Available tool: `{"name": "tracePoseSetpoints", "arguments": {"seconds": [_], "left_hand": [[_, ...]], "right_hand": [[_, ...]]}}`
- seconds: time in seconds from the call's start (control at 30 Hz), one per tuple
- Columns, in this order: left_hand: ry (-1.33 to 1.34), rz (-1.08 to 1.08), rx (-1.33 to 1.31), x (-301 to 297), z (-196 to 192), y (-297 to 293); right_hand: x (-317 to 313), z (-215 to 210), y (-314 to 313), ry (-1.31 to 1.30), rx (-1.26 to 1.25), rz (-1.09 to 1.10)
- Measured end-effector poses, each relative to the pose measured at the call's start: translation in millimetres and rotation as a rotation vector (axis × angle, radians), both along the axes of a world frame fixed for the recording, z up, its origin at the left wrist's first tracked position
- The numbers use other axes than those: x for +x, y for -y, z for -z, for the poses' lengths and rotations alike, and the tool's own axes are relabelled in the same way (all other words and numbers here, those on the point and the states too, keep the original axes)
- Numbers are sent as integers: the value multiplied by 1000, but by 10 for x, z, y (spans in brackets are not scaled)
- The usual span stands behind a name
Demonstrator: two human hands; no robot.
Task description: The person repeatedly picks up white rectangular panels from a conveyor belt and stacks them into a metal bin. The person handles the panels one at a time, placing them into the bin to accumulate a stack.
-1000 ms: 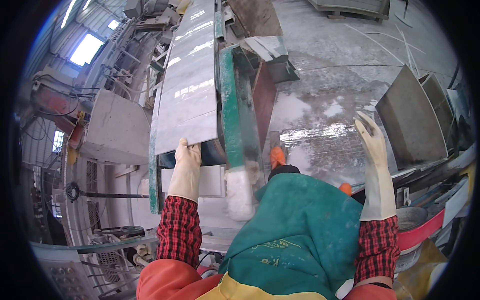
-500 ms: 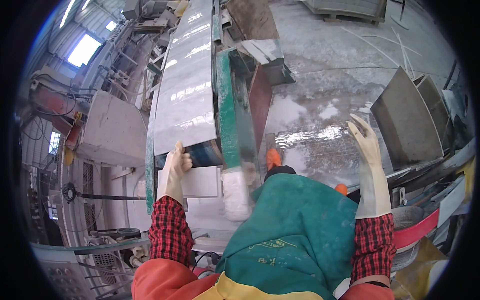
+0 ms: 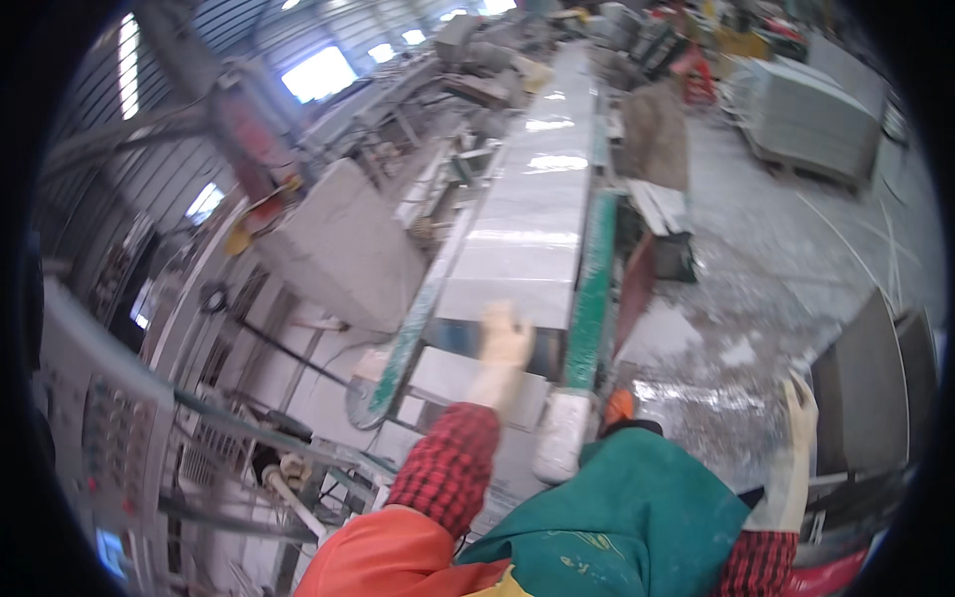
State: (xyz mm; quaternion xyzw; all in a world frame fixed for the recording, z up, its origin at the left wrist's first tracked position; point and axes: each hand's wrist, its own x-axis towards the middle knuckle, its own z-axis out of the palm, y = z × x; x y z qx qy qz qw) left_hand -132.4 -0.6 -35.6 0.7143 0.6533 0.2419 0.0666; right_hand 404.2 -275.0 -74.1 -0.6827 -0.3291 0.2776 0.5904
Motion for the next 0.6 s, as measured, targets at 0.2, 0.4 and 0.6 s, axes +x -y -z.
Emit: {"name": "tracePoseSetpoints", "arguments": {"seconds": [0.2,0.4,0.6], "left_hand": [[285,148,-474,898,-979,660],[11,300,-137,580,-966,271],[-185,13,-286,-395,-1011,-327]], "right_hand": [[202,-182,336,-203,14,80],[1259,-431,1584,521,-101,348],[1366,-642,3558,1105,-936,611]]}}
